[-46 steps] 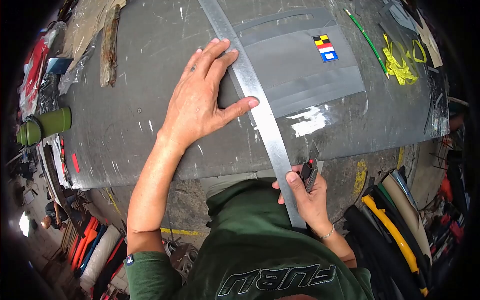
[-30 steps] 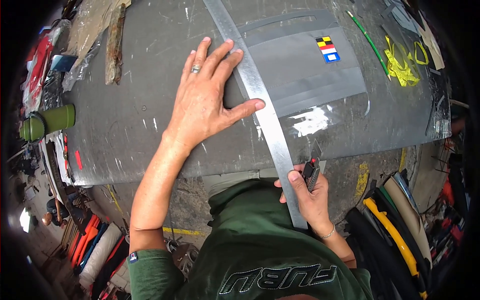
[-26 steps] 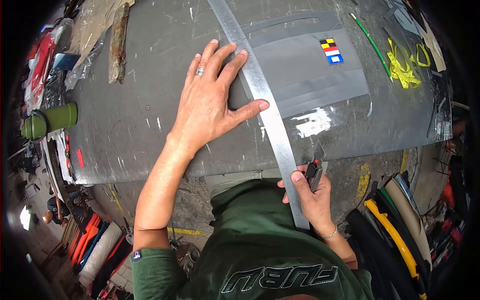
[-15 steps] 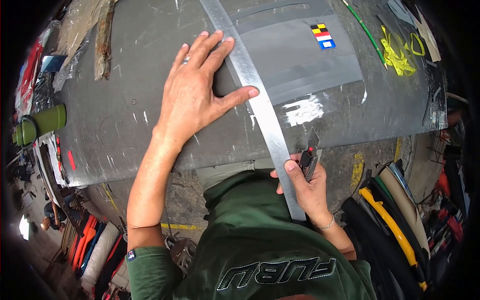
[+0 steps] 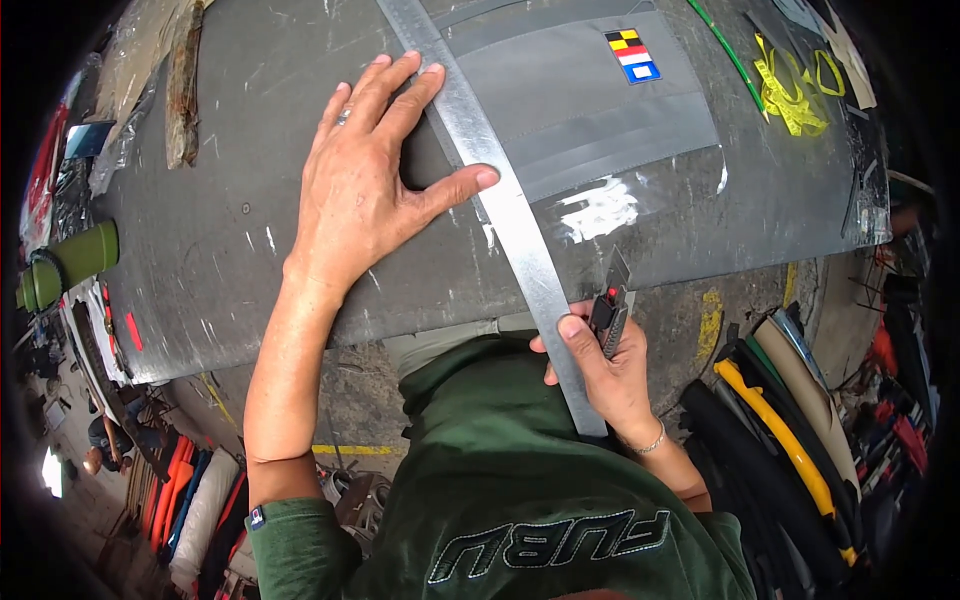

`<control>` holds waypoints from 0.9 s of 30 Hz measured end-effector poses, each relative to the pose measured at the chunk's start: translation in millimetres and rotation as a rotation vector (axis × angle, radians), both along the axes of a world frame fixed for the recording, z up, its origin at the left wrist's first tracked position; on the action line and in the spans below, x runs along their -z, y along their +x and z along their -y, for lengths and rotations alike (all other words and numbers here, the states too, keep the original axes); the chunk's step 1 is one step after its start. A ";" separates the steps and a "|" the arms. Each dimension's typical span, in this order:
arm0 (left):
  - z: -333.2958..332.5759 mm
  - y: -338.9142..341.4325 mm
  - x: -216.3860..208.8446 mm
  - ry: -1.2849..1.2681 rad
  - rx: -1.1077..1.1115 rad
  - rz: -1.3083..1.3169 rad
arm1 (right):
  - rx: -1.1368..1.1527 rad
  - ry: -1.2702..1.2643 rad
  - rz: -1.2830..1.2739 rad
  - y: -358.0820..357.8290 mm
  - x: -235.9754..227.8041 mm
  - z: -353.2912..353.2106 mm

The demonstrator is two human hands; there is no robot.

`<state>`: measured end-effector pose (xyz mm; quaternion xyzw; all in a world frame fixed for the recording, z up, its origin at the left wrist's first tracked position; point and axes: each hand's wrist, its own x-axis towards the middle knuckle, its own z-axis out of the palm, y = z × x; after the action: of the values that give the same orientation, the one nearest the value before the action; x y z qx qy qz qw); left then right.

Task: Cutting pieces of grey synthetic fabric material using a metal ruler and a utility knife on a workbench.

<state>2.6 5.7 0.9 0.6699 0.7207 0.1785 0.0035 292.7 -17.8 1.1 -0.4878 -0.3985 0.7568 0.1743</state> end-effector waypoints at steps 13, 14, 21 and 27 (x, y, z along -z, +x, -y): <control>-4.6 7.3 -20.0 -0.033 0.063 -0.062 | -0.096 0.260 0.175 25.6 -3.0 -8.9; -7.2 9.0 -25.2 -0.038 0.110 0.003 | -0.076 0.339 0.173 31.2 -5.3 -7.4; -2.1 24.2 -37.9 -0.157 0.314 0.137 | -0.242 0.643 0.366 44.1 -34.3 -7.5; 14.5 27.9 -32.8 -0.047 0.368 0.054 | -0.257 0.880 0.333 3.6 -42.4 -16.5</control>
<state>30.5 -8.8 33.7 0.7852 0.5895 0.1759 0.0711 296.3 -1.3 43.5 -0.4292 -0.7602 0.4435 0.2028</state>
